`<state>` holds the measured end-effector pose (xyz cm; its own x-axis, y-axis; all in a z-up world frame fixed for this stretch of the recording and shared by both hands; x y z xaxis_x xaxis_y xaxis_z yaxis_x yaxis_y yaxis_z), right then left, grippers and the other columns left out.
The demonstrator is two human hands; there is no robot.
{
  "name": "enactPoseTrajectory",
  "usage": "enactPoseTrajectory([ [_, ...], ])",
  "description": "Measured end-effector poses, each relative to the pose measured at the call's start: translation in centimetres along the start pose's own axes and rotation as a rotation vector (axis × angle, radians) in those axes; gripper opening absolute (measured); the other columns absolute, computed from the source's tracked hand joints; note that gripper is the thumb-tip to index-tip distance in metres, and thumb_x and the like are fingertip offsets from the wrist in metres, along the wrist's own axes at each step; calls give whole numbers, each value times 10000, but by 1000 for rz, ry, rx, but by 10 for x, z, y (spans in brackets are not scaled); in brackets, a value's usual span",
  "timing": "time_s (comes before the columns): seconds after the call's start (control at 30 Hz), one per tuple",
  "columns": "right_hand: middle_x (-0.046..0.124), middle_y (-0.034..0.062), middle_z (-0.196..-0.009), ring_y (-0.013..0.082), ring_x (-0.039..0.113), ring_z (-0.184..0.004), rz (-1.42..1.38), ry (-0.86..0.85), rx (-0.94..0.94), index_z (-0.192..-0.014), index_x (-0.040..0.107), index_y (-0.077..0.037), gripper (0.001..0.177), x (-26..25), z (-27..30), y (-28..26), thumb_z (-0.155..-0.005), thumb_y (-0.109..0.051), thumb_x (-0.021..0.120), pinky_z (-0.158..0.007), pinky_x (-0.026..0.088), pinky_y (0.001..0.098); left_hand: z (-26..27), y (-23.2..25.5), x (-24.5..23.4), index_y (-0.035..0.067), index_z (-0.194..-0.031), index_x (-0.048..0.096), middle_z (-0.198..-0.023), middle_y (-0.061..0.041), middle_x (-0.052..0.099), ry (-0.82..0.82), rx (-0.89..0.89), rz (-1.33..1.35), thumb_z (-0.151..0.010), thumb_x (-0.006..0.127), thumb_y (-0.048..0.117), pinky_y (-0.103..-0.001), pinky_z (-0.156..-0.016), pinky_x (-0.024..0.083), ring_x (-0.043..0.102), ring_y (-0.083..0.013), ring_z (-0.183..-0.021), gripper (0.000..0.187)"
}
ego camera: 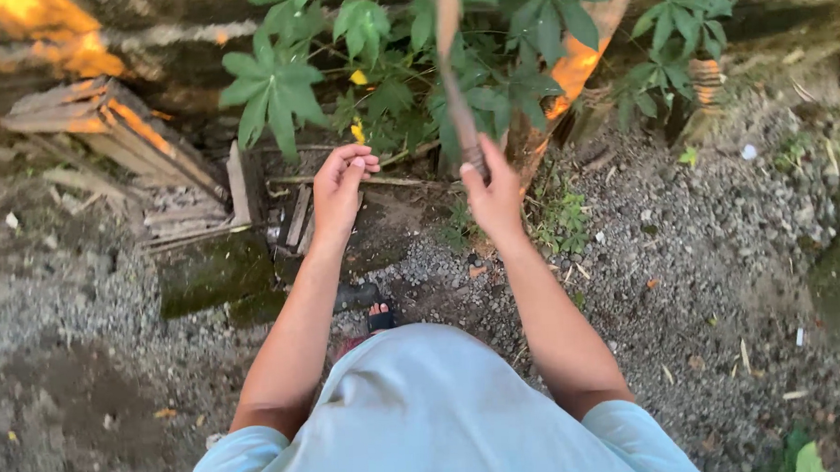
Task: Using a sickle to prune or trim leaves and branches from a bush.
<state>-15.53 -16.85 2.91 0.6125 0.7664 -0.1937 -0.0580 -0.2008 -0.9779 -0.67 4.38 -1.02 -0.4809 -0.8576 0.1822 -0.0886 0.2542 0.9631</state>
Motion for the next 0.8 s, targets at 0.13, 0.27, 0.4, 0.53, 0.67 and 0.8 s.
enactPoseTrajectory([
  [0.13, 698, 72, -1106, 126, 654, -735, 220, -127, -61, -1536, 456, -105, 626, 8, 18, 19, -945, -105, 662, -624, 558, 296, 27, 7, 0, 28, -1214, 642, -1079, -65, 737, 74, -31, -26, -1044, 534, 80, -275, -888, 531, 699, -131, -983, 208],
  [0.27, 743, 146, -1185, 207, 725, -993, 267, -99, -301, -1535, 483, -100, 606, 9, 21, -7, -963, -109, 680, -866, 571, 373, 53, 8, 0, 21, -1215, 644, -1083, -64, 731, 131, -18, -3, -1058, 544, 80, -271, -878, 525, 684, -123, -984, 196],
  [0.4, 738, 138, -1198, 253, 723, -904, 294, -149, -179, -1554, 415, -139, 600, 7, -5, -29, -996, -159, 636, -841, 567, 379, 81, 16, -5, 15, -1212, 650, -1077, -60, 729, 165, 40, -38, -1058, 556, 71, -272, -900, 539, 690, -125, -987, 189],
  [0.53, 671, 215, -1347, 314, 689, -1190, 374, -77, -639, -1582, 405, -126, 646, 16, -25, -27, -1006, -96, 696, -1006, 540, 421, 97, 55, -18, 8, -1203, 649, -1084, -59, 711, 211, 22, -97, -1062, 541, 61, -274, -882, 531, 677, -126, -992, 185],
  [0.67, 654, 196, -1247, 366, 686, -1072, 521, -125, -541, -1601, 381, -160, 683, 23, -31, -47, -989, -68, 671, -889, 540, 476, 74, 80, -50, 24, -1198, 640, -1100, -36, 694, 206, 205, -280, -1060, 582, 73, -269, -885, 529, 652, -113, -993, 157],
  [0.8, 641, 194, -1099, 419, 663, -970, 685, -88, -559, -1582, 404, -174, 698, 37, -25, -64, -955, -50, 687, -803, 522, 516, -5, 101, -84, 37, -1185, 661, -1142, -34, 666, 256, 429, -482, -1035, 650, 60, -265, -839, 510, 628, -118, -1014, 152],
])
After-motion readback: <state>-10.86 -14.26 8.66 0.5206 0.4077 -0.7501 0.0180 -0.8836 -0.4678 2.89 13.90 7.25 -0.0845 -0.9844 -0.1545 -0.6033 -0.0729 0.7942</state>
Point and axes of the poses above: each hand's wrist, its own z-axis away from the middle knuckle, its own x-axis out of the palm, y = z × x, the point moved 1 cm from there along -z, towards the middle knuckle
